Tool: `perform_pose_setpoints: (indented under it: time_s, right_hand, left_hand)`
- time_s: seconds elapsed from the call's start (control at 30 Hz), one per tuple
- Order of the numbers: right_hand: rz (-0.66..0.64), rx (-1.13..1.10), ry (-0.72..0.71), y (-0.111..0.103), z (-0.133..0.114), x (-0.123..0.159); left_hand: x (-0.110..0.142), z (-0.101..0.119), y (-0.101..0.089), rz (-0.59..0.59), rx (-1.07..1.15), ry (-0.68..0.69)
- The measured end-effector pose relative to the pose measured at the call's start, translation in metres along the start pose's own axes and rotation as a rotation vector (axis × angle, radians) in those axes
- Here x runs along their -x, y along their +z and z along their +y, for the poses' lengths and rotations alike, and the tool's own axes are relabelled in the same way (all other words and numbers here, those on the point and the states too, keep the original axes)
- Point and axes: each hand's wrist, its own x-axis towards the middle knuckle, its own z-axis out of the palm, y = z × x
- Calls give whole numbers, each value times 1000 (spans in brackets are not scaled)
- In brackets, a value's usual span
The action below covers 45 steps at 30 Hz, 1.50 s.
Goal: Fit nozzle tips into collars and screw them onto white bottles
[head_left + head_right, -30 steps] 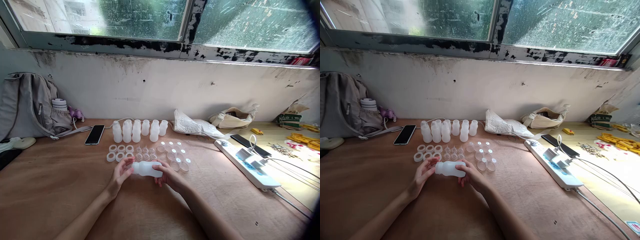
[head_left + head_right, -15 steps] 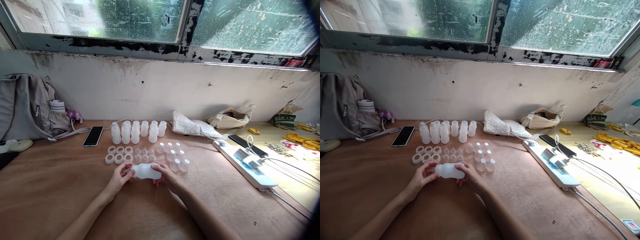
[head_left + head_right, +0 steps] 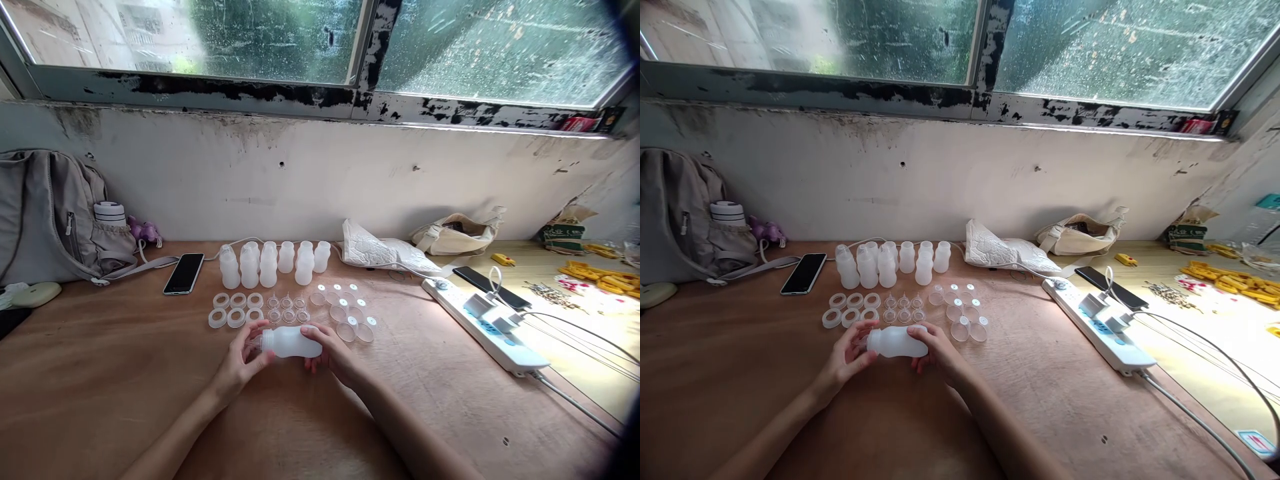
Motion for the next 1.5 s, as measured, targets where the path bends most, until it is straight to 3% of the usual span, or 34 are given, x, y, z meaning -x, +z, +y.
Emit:
perform_pose_setpoints:
  time_s: [0.1, 0.17, 0.23, 0.3, 0.47, 0.67, 0.73, 0.83, 0.97, 1.07, 1.17, 1.3, 1.5]
  right_hand:
    - [-6, 36, -22, 1, -1, 1]
    - [13, 28, 26, 2, 0, 0]
    - [41, 0, 86, 2, 0, 0]
    - [67, 0, 75, 3, -1, 1]
    - [94, 162, -82, 6, -2, 3]
    - [112, 108, -8, 5, 3, 1]
    - [176, 207, -115, 7, 0, 4]
    - [231, 538, -400, 10, -4, 13]
    - [60, 882, -717, 16, 5, 26]
    - [21, 982, -797, 23, 16, 30]
    - [181, 904, -739, 32, 18, 28]
    - [384, 668, -508, 43, 11, 20]
    - [395, 282, -195, 45, 21, 3]
  left_hand:
    - [0, -1, 0, -9, 13, -148]
    - [1, -2, 0, -26, -26, -70]
    - [3, -3, 1, -24, -73, 96]
    - [4, -2, 3, -16, -76, 144]
    - [1, 0, 1, -38, -20, -120]
    - [6, -3, 3, -20, -243, 189]
    - [8, -2, 5, -28, -290, 178]
    - [8, -2, 5, -79, -452, 140]
    - [10, -6, 4, -141, -777, 266]
    - [13, -8, 4, -97, -1021, 335]
    - [12, -9, 6, 66, -1201, 371]
    - [5, -10, 7, 201, -1314, 382]
    - [-1, -12, 4, 209, -1366, 414]
